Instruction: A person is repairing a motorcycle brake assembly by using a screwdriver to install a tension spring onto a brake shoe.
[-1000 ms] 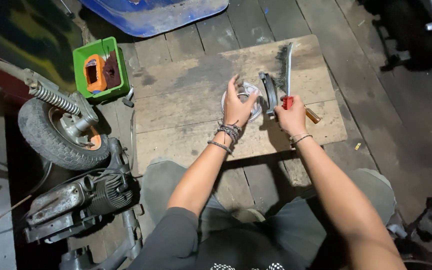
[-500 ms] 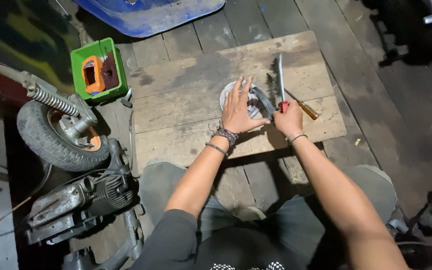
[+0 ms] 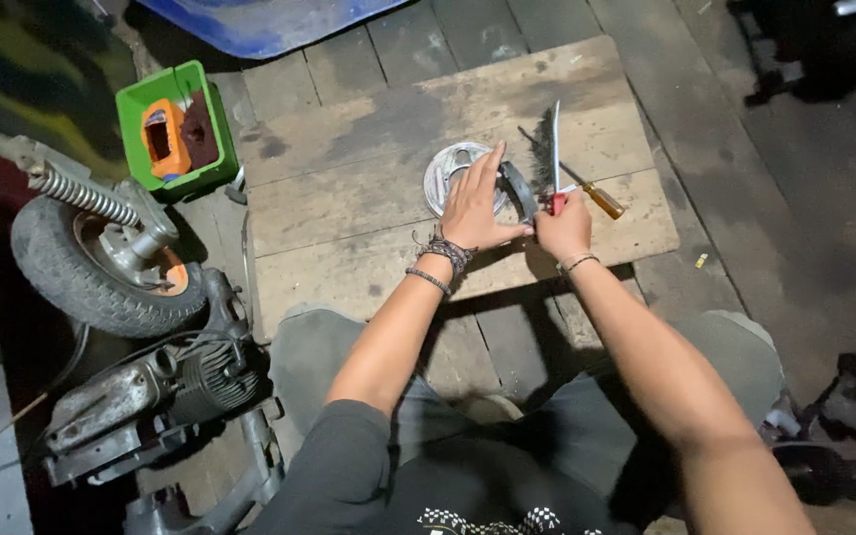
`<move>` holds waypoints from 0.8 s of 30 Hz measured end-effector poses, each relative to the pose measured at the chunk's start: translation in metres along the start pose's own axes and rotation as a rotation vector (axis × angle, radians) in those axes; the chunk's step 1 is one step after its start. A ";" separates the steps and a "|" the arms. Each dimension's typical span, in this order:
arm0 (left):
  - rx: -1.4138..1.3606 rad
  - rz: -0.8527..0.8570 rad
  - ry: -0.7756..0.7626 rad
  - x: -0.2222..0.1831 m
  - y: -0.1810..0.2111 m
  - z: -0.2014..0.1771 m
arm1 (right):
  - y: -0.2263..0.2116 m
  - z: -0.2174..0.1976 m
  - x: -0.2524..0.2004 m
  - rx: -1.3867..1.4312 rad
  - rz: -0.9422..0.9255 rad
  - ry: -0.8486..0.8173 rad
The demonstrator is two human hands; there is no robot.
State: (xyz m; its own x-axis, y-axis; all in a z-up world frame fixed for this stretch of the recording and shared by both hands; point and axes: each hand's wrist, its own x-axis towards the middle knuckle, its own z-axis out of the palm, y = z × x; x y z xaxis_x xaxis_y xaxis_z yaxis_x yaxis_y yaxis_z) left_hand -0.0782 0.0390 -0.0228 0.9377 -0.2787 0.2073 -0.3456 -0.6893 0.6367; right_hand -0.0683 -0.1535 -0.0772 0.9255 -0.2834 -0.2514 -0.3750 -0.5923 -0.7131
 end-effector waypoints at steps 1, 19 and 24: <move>0.000 0.005 0.000 0.002 0.001 0.001 | -0.001 0.000 -0.002 0.001 0.000 0.005; 0.122 0.044 -0.143 0.017 -0.008 0.014 | 0.019 0.008 -0.001 -0.080 0.025 -0.153; 0.244 0.104 -0.135 0.034 -0.021 0.018 | 0.004 -0.038 0.004 -0.169 -0.200 -0.110</move>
State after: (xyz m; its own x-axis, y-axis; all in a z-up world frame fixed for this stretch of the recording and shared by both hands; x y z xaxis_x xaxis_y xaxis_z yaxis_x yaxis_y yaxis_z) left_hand -0.0398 0.0324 -0.0424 0.8893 -0.4316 0.1514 -0.4534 -0.7880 0.4166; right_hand -0.0685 -0.1857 -0.0558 0.9787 -0.0699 -0.1928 -0.1793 -0.7484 -0.6386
